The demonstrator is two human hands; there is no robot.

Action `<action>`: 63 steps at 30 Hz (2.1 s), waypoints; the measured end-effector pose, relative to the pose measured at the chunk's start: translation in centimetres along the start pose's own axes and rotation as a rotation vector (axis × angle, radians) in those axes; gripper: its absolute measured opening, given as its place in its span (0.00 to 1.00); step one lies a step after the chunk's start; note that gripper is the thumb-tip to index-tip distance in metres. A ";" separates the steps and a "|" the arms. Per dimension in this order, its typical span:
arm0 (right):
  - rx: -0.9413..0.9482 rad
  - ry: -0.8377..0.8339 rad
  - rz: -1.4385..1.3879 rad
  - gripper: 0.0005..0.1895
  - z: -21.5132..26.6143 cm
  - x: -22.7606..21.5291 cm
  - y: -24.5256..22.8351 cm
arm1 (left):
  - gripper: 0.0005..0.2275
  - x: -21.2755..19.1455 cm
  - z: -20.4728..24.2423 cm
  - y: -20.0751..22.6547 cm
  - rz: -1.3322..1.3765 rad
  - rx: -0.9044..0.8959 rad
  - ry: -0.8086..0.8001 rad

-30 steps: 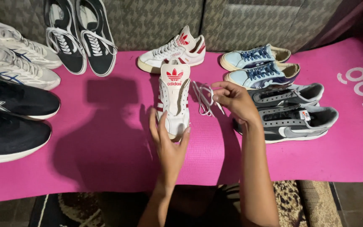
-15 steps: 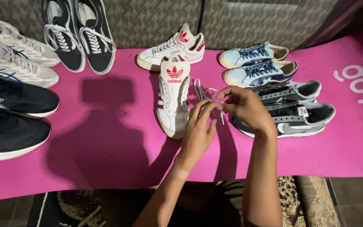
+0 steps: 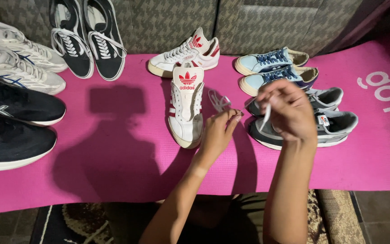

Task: The person unlaces a white sneaker, removes the red insole, replaces it, and then begins relacing the shoe with a white lace.

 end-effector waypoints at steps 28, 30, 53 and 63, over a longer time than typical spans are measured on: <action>0.245 -0.442 0.922 0.05 -0.2 9.9 -0.4 | 0.15 -9.2 3.1 3.0 0.272 -0.050 0.189; 0.267 -0.494 0.902 0.06 0.0 10.9 0.4 | 0.08 -9.7 3.7 1.3 0.203 -0.137 0.176; 0.115 -0.451 1.131 0.17 -2.2 12.1 1.6 | 0.05 -14.6 6.0 -2.0 0.527 -0.025 0.520; 0.004 -0.511 0.784 0.07 1.8 15.9 5.5 | 0.05 -8.4 9.1 -5.3 0.621 -0.472 0.445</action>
Point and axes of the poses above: each hand's wrist, its own z-axis away from the middle knuckle, its own x-axis out of the palm, y = z × x, the point moved 8 cm from there along -z, towards the middle knuckle, and after that the axes turned 2 degrees about -z, right-handed, at the moved point
